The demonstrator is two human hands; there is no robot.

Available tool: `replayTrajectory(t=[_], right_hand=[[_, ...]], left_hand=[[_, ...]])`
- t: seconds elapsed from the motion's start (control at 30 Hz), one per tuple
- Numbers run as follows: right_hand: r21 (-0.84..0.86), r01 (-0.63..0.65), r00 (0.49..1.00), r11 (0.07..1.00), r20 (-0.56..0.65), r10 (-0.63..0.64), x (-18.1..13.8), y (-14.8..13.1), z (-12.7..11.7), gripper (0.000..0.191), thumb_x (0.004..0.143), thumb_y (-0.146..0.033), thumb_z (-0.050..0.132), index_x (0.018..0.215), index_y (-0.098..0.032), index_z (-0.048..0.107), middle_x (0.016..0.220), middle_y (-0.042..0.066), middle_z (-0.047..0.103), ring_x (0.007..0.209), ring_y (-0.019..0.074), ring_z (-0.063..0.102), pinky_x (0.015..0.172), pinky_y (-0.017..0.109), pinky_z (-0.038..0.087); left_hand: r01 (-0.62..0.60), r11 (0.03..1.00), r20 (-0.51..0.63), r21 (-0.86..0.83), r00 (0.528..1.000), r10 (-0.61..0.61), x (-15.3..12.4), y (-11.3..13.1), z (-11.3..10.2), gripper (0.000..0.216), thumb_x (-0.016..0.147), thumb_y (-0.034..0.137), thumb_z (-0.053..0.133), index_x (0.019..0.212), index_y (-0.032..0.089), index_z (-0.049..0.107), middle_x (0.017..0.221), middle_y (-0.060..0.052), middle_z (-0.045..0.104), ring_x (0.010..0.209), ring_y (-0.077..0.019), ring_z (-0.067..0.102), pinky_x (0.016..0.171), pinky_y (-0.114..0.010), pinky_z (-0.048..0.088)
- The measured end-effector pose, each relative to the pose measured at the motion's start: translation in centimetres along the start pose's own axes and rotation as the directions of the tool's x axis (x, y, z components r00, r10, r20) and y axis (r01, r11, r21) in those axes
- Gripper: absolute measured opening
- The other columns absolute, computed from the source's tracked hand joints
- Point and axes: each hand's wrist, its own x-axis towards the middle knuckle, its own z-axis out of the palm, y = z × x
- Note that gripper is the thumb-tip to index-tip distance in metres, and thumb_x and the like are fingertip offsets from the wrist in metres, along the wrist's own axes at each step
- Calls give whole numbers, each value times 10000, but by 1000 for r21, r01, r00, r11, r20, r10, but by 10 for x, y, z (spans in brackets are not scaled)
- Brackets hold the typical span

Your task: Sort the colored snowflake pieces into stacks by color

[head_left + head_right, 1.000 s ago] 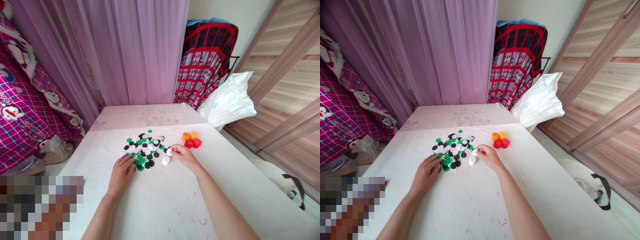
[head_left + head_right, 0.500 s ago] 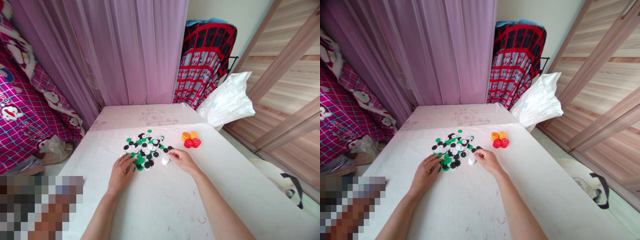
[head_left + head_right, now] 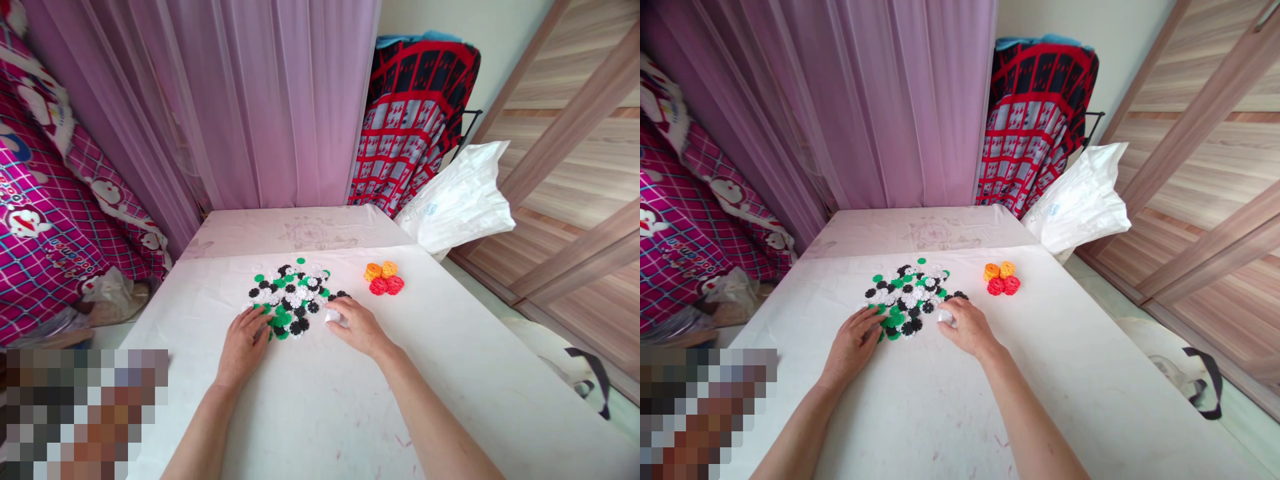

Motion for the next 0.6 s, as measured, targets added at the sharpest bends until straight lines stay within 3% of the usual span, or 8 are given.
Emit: replayTrajectory(t=[0.3, 0.43, 0.6], right_hand=[[43, -23, 1000, 999, -19, 24, 19, 8, -6, 247, 845, -280, 596, 1066, -278, 704, 1131, 26, 660, 981, 162, 631, 833, 264, 479], [-191, -60, 979, 980, 181, 95, 52, -4, -19, 222, 804, -223, 607, 954, -293, 755, 1019, 9, 706, 908, 165, 652, 751, 244, 461], [-413, 43, 912, 910, 388, 133, 85, -33, -27, 248, 703, -194, 659, 882, -317, 778, 988, 13, 740, 921, 222, 666, 697, 267, 452]], left_hand=[[5, 1000, -5, -5, 1000, -5, 0, 0, 1, 297, 883, 341, 504, 1065, 266, 727, 1235, -47, 684, 1243, -287, 552, 1049, -524, 466], [-1, 1000, 0, -1, 1000, 1, 0, -1, 1, 306, 891, 351, 497, 1074, 260, 724, 1238, -50, 683, 1238, -285, 556, 1042, -523, 473], [-11, 1000, -3, 1, 1000, 11, 0, -1, 1, 307, 897, 348, 491, 1069, 249, 724, 1234, -55, 684, 1235, -283, 557, 1041, -517, 472]])
